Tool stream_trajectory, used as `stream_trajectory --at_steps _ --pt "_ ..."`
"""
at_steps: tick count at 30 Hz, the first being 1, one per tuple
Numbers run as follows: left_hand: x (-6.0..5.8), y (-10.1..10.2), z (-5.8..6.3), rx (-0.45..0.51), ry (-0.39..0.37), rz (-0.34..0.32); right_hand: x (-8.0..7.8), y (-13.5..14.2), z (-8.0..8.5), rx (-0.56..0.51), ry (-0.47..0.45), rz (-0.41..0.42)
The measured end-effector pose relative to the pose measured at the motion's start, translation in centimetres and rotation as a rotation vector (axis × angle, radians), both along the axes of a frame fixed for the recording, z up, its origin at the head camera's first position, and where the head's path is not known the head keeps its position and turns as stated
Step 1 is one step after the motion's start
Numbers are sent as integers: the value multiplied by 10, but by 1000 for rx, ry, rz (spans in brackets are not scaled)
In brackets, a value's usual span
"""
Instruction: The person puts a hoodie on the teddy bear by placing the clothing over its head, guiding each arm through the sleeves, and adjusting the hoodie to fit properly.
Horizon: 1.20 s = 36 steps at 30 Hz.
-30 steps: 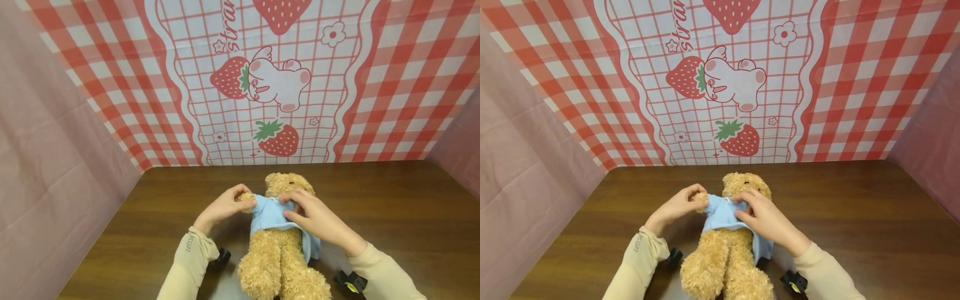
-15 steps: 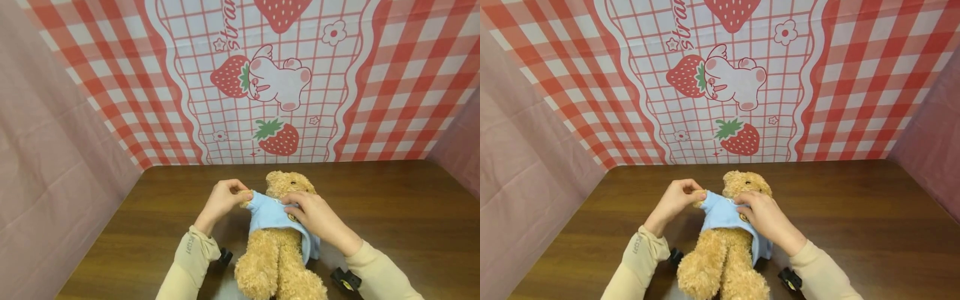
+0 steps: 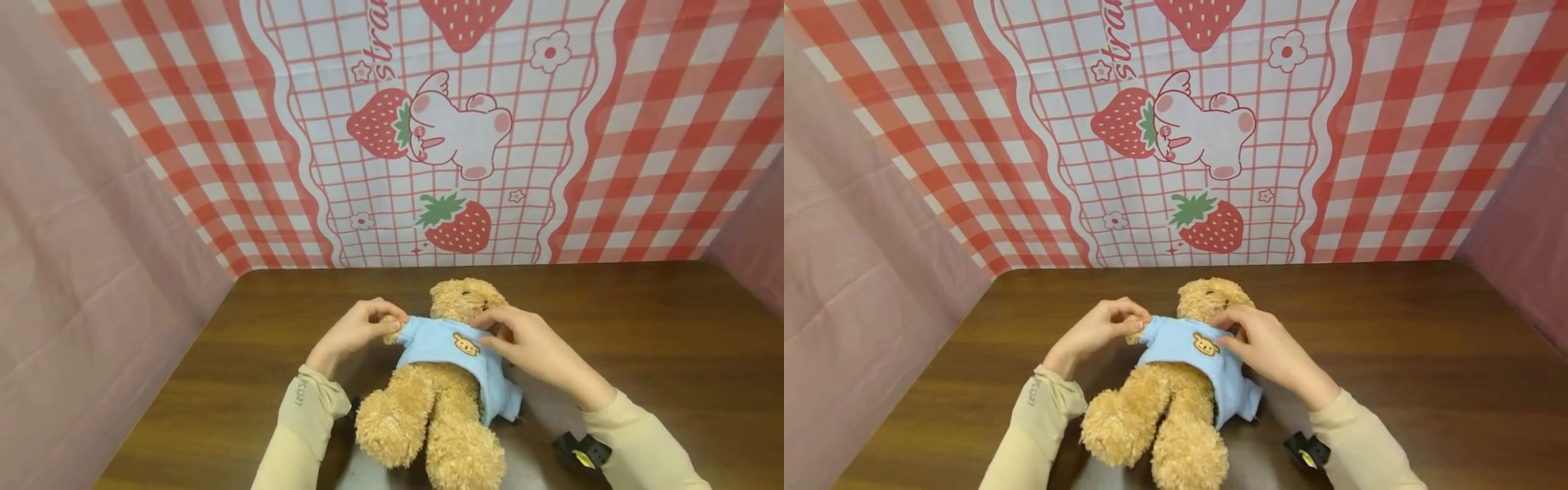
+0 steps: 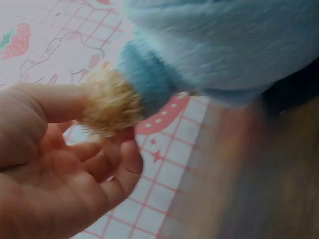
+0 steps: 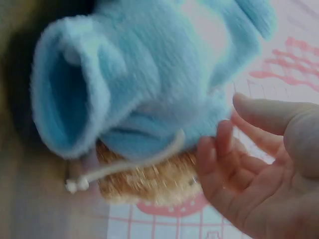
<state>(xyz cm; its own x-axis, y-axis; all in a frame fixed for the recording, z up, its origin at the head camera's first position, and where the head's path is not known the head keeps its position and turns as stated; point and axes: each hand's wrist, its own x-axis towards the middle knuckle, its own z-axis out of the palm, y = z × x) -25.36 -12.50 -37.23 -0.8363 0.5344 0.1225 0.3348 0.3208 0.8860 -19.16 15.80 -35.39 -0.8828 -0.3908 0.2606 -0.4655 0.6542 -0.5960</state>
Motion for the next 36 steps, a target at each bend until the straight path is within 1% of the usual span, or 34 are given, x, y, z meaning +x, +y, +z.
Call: stream_trajectory --at_steps 2,5,6,9,10,12,13,14,16,17,19,21,22,24,26,28,29,31,32,33,36 --pt "1 -2 3 -29 -19 -6 -1 6 2 4 -54 -30" --pt "4 -1 5 -74 -19 8 -2 12 2 48 -156 -67" --pt "5 0 6 -87 -14 17 -3 13 1 60 -203 -70" --pt "8 6 4 -121 -18 20 -4 13 -4 55 -360 -32" --pt "9 7 4 -122 -33 20 -5 12 -6 57 -375 -17" --pt "11 9 3 -129 -66 31 -6 9 -11 45 -356 20" --pt "12 10 2 -126 -93 24 -7 8 -13 42 -318 28" --pt "13 11 2 -131 -109 19 -8 7 -14 43 -266 20" --pt "14 13 1 -147 -128 -17 -10 6 -15 49 -160 -19" --pt "14 14 1 -164 -135 -36 -10 6 -14 43 -133 -37" --pt "15 16 2 -205 -132 -81 -11 8 -12 21 -122 -71" --pt "16 18 5 -245 -111 -101 -12 11 -9 13 -145 -94" --pt "16 18 7 -266 -103 -97 -11 14 -8 20 -163 -105" --pt "16 20 10 -283 -95 -92 -8 21 -5 37 -229 -129" --pt "17 21 11 -298 -91 -74 -4 29 -5 43 -330 -141" --pt "19 24 10 -299 -108 -51 0 35 -7 19 -450 -123" --pt "20 26 10 -299 -122 -40 1 36 -9 -14 -514 -108" --pt "23 29 10 -323 -154 -4 1 37 -15 -87 -580 -67" --pt "25 31 10 -341 -175 17 1 37 -18 -129 -587 -46" --pt "26 33 11 -371 -185 38 0 36 -21 -171 -582 -43" --pt "28 37 10 -453 -215 87 -2 31 -27 -278 -509 -66"
